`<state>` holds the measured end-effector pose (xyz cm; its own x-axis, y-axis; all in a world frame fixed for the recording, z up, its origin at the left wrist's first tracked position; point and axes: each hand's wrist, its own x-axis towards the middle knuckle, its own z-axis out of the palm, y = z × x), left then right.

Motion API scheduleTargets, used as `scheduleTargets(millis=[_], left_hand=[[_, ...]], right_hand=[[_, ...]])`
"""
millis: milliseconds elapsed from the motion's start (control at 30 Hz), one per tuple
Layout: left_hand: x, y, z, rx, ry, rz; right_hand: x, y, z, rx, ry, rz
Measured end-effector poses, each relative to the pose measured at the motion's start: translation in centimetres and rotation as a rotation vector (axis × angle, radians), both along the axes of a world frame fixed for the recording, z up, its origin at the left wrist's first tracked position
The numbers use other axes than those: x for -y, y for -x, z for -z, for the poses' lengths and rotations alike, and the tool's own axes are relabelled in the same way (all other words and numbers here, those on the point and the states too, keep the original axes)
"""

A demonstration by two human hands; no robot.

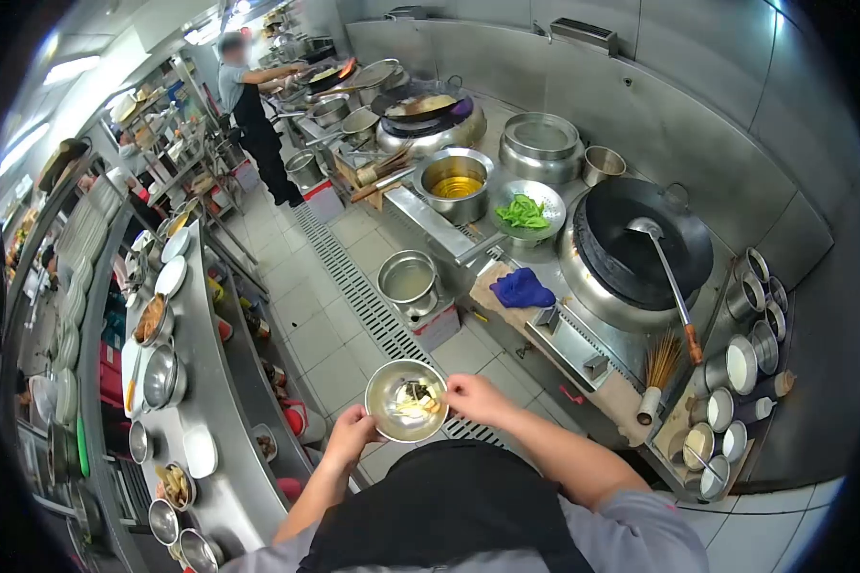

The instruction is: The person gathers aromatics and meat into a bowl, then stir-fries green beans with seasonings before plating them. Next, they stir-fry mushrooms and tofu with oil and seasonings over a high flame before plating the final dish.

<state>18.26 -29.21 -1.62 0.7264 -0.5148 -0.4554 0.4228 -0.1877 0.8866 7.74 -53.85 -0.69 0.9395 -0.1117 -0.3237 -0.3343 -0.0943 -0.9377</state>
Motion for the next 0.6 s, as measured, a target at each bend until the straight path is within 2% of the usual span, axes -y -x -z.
scheduleTargets(millis=[33,67,100,133,167,200,267,300,333,367,400,467,500,533,567,600], left_hand=[[2.1,-1.5,0.5,-0.058,0.008,0.074],[3.1,-2.4,0.9,-0.066,0.007,0.072],[3.8,-3.3,1.1,-0.09,-0.014,0.1],[4.5,-4.0,1.3,-0.118,-0.037,0.13],[5.2,-4.8,1.2,-0.14,-0.045,0.117],[5.8,-5.7,1.4,-0.153,-0.052,0.126],[7.2,-7.7,2.0,-0.175,-0.063,0.143],[7.9,-9.0,2.5,-0.18,-0.067,0.155],[8.4,-10.2,2.9,-0.187,-0.068,0.167],[9.0,-11.6,3.1,-0.167,-0.065,0.186],[9.8,-13.0,3.3,-0.147,-0.057,0.199],[11.0,-15.8,3.5,-0.117,-0.061,0.182],[11.4,-17.2,3.6,-0.099,-0.06,0.202],[12.0,-18.6,3.9,-0.081,-0.058,0.224],[12.9,-20.1,4.2,-0.096,-0.062,0.236],[13.8,-21.6,4.7,-0.088,-0.062,0.252]], right_hand=[[4.2,1.5,-1.3,0.098,0.368,0.171],[6.9,3.0,-2.6,0.095,0.464,0.361],[8.7,4.3,-5.5,0.094,0.783,0.602],[12.8,6.4,-5.1,0.123,1.075,0.745],[15.5,8.0,-8.2,-0.049,1.133,0.734],[18.2,9.9,-8.6,-0.113,1.416,0.783],[22.4,13.3,-8.3,-0.617,1.719,0.824],[24.2,15.0,-7.3,-0.793,1.674,0.792],[28.2,17.5,-4.1,-0.968,1.41,0.811],[29.0,17.9,-3.6,-1.005,1.271,0.814],[28.6,16.9,-4.2,-1.01,1.282,0.817],[26.7,13.7,-6.1,-0.825,1.23,0.898],[27.3,13.5,-3.7,-0.555,1.205,0.843],[26.4,11.2,-3.8,-0.292,1.164,0.784],[25.6,8.9,-4.3,-0.343,0.773,0.872],[22.4,2.4,-7.4,-0.383,0.378,0.942]])
